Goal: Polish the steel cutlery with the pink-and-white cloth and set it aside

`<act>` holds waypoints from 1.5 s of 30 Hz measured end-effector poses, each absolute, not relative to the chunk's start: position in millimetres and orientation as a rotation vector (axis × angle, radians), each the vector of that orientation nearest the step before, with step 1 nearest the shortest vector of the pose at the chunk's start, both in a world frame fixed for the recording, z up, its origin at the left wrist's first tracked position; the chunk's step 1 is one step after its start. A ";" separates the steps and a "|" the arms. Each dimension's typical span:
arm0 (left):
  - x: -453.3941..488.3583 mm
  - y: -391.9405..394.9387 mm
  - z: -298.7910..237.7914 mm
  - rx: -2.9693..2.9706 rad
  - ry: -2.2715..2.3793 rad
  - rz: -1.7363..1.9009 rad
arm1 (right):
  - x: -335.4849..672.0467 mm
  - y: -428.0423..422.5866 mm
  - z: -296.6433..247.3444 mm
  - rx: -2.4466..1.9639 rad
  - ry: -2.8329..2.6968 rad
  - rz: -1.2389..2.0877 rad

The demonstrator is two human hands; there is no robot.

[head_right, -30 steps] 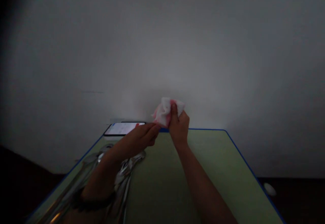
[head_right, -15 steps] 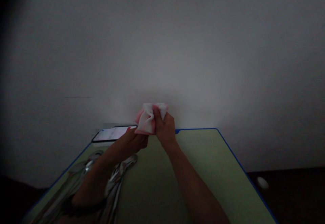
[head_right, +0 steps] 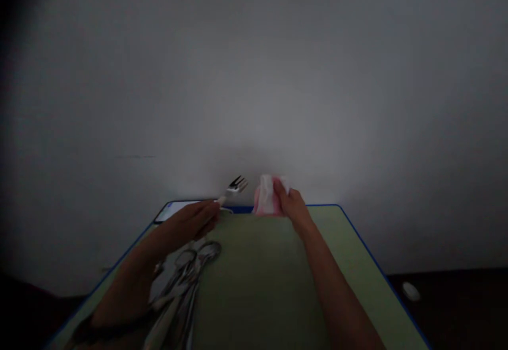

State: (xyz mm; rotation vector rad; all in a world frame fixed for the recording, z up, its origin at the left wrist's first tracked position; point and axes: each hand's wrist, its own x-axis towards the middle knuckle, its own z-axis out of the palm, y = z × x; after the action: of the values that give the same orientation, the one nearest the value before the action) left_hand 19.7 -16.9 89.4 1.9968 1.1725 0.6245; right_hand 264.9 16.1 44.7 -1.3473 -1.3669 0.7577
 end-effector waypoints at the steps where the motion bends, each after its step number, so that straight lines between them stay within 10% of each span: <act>1: 15.9 -15.7 89.9 2.040 1.187 0.635 | 263.1 10.0 36.0 -1.333 -1.429 0.920; 25: 132.0 -43.5 24.2 2.338 1.054 0.505 | 270.8 -72.3 -23.0 -1.028 -1.309 0.978; 45: 173.1 -64.0 -49.8 2.840 1.348 0.452 | 401.2 -21.8 -63.7 -2.277 -1.390 -0.141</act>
State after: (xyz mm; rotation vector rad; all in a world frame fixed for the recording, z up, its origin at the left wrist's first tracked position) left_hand 173.1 -64.0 -49.8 2.8397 1.3484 0.4522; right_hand 401.2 -21.8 -63.7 -2.2771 -1.3902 -0.1411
